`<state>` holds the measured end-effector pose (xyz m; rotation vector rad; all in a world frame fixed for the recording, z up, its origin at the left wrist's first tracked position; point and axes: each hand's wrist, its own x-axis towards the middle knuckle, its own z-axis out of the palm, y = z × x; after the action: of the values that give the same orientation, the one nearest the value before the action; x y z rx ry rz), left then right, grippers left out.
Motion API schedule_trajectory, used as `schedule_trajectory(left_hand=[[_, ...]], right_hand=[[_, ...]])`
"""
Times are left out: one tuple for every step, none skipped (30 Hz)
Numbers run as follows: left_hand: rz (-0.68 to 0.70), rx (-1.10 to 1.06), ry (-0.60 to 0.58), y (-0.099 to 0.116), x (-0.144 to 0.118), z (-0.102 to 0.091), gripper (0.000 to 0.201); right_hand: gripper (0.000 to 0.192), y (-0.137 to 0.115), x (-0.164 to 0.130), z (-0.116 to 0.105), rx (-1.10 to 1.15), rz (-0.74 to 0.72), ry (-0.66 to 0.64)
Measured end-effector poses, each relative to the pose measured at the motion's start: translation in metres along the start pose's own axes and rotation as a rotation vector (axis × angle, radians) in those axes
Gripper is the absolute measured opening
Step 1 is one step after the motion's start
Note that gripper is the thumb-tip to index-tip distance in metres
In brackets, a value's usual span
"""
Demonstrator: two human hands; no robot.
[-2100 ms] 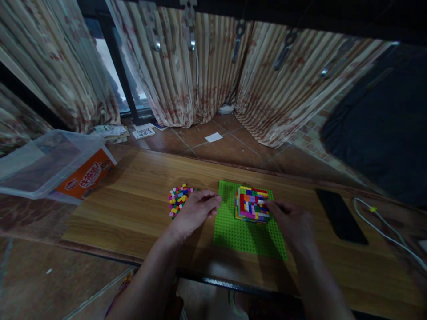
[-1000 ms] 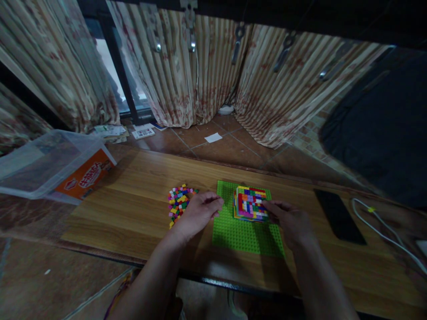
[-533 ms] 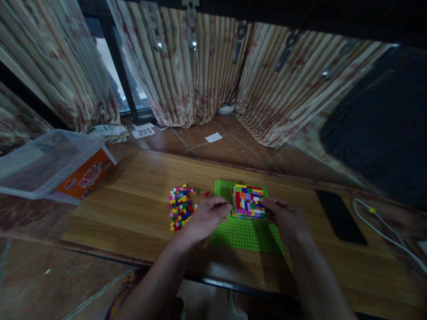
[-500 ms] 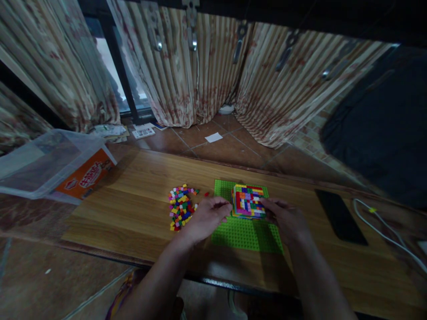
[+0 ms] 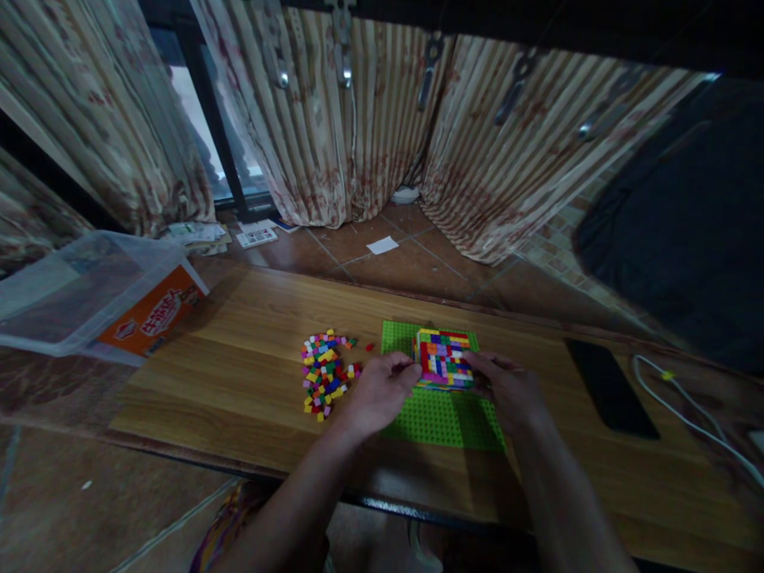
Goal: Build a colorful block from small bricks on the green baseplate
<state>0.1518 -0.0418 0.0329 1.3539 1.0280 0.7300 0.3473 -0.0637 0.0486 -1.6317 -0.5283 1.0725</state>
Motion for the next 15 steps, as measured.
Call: schedule_trajectory(left_hand=[[0.001,0.014,0.006,-0.0003,0.0002,-0.0001,0.029],[-0.001,0.024,0.013,-0.0006,0.0003,-0.0001,0.030],[-0.002,0.033,0.018,-0.0009,0.0003,-0.0001,0.030],[-0.002,0.037,0.022,-0.0012,0.0002,0.0000,0.030],[-0.001,0.039,0.027,-0.0015,0.0001,0.0002,0.030],[0.000,0.040,0.029,-0.0018,-0.0001,0.0005,0.031],[0.001,0.041,0.029,-0.0019,-0.0003,0.0007,0.031],[0.002,0.040,0.030,-0.0020,-0.0005,0.0010,0.031],[0.001,0.039,0.031,-0.0020,-0.0006,0.0013,0.031],[0.002,0.038,0.031,-0.0018,-0.0007,0.0015,0.030],[0.002,0.039,0.033,-0.0016,-0.0008,0.0017,0.030],[0.001,0.041,0.034,-0.0012,-0.0009,0.0018,0.030],[-0.001,0.043,0.036,-0.0008,-0.0009,0.0017,0.030],[-0.005,0.045,0.035,-0.0002,-0.0010,0.0016,0.030],[-0.009,0.046,0.034,0.0004,-0.0010,0.0013,0.030]], right_hand=[[0.037,-0.0003,-0.0003,0.0000,0.000,0.003,-0.002],[0.036,-0.0005,-0.0005,0.0001,-0.002,0.004,0.000],[0.036,-0.0006,-0.0007,0.0003,-0.003,0.004,0.004],[0.036,-0.0007,-0.0008,0.0006,-0.003,0.001,0.007],[0.036,-0.0008,-0.0008,0.0010,-0.003,-0.002,0.011],[0.037,-0.0010,-0.0007,0.0013,-0.004,-0.004,0.014],[0.037,-0.0012,-0.0007,0.0017,-0.004,-0.007,0.016],[0.038,-0.0016,-0.0008,0.0020,-0.004,-0.010,0.017],[0.039,-0.0020,-0.0009,0.0022,-0.005,-0.012,0.017],[0.040,-0.0025,-0.0010,0.0022,-0.007,-0.013,0.016],[0.041,-0.0029,-0.0012,0.0022,-0.010,-0.013,0.015],[0.041,-0.0033,-0.0015,0.0021,-0.013,-0.012,0.014],[0.042,-0.0034,-0.0017,0.0021,-0.016,-0.011,0.013],[0.042,-0.0034,-0.0019,0.0020,-0.018,-0.011,0.009],[0.043,-0.0032,-0.0020,0.0020,-0.018,-0.013,0.006]])
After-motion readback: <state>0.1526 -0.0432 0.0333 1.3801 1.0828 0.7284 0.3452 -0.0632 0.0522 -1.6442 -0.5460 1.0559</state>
